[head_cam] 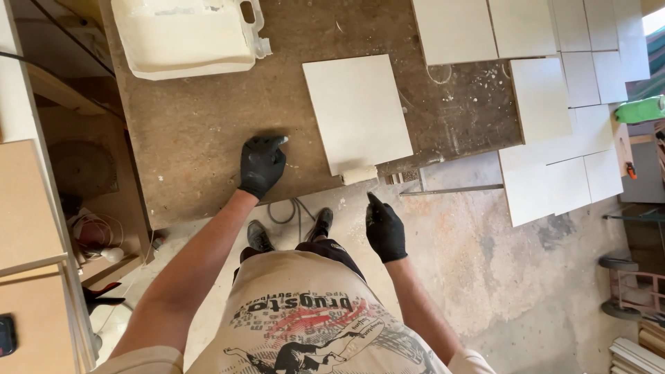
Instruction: The person uses a small paint roller to apply white paint to a square tile on a workbench. They repeatedly dip the roller into a paint tray and roll it across the tile's surface to ensure even coverage.
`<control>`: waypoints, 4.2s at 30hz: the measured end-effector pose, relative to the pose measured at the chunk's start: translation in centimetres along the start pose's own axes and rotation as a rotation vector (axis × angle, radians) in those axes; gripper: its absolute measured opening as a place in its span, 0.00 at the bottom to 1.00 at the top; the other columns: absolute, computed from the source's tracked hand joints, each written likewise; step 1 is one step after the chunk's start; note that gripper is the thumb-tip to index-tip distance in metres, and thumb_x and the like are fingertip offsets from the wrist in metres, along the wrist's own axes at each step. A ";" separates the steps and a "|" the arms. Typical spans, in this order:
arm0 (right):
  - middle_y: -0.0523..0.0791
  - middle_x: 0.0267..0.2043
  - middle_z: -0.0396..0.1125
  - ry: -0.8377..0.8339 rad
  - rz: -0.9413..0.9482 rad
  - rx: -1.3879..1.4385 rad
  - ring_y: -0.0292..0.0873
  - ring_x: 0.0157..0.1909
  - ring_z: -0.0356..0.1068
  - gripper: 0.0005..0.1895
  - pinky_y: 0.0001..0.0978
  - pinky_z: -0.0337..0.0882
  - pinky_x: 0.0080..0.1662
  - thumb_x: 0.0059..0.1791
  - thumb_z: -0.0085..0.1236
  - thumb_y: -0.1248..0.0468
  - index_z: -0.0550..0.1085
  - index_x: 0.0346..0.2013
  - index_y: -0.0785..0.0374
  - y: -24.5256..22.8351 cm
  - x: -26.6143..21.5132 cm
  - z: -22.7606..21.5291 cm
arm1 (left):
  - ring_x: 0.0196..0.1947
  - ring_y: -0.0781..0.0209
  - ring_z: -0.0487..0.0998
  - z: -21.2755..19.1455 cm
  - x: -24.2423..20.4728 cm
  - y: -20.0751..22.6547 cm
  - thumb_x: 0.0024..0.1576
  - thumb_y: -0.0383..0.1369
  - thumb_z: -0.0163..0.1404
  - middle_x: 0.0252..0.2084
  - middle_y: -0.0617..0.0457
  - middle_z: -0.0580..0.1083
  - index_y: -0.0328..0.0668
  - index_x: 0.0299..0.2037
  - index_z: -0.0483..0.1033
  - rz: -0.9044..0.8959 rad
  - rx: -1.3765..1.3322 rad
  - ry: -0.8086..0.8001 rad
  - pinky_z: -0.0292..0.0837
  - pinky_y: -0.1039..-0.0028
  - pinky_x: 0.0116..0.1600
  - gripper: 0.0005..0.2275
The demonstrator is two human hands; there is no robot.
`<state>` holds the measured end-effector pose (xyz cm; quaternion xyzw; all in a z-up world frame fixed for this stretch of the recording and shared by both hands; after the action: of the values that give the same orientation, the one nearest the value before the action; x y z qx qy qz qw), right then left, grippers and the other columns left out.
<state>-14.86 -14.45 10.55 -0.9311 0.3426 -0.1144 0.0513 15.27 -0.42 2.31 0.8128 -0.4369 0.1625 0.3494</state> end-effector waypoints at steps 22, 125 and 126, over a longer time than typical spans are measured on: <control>0.47 0.53 0.74 -0.138 -0.002 0.199 0.46 0.59 0.73 0.22 0.36 0.72 0.61 0.57 0.40 0.57 0.72 0.62 0.55 -7.5 29.0 12.7 | 0.31 0.43 0.79 -0.5 0.2 0.5 0.52 0.29 0.51 0.24 0.50 0.72 0.56 0.43 0.82 -0.044 0.001 0.072 0.75 0.56 0.48 0.12; 0.50 0.37 0.77 0.367 -0.267 0.129 0.51 0.42 0.78 0.16 0.42 0.79 0.46 0.51 0.52 0.59 0.79 0.51 0.54 3.2 32.9 13.8 | 0.62 0.50 0.73 4.7 1.5 10.6 0.50 0.41 0.56 0.56 0.46 0.76 0.41 0.71 0.64 -0.165 0.039 -0.256 0.61 0.60 0.69 0.36; 0.50 0.37 0.77 0.371 -0.273 0.133 0.51 0.42 0.78 0.16 0.42 0.79 0.46 0.51 0.52 0.59 0.79 0.51 0.54 1.9 34.3 12.4 | 0.62 0.50 0.73 4.9 1.7 10.5 0.50 0.41 0.56 0.56 0.46 0.76 0.41 0.71 0.64 -0.166 0.044 -0.248 0.61 0.60 0.69 0.36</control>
<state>12.32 -37.94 4.32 -0.9264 0.2088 -0.3118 0.0326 7.37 -8.80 4.34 0.8675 -0.4043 0.0407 0.2870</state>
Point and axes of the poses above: each hand's wrist, its own x-axis towards the middle knuckle, its own z-axis out of the palm, y = z × x, the point moved 9 cm from there along x, towards the middle knuckle
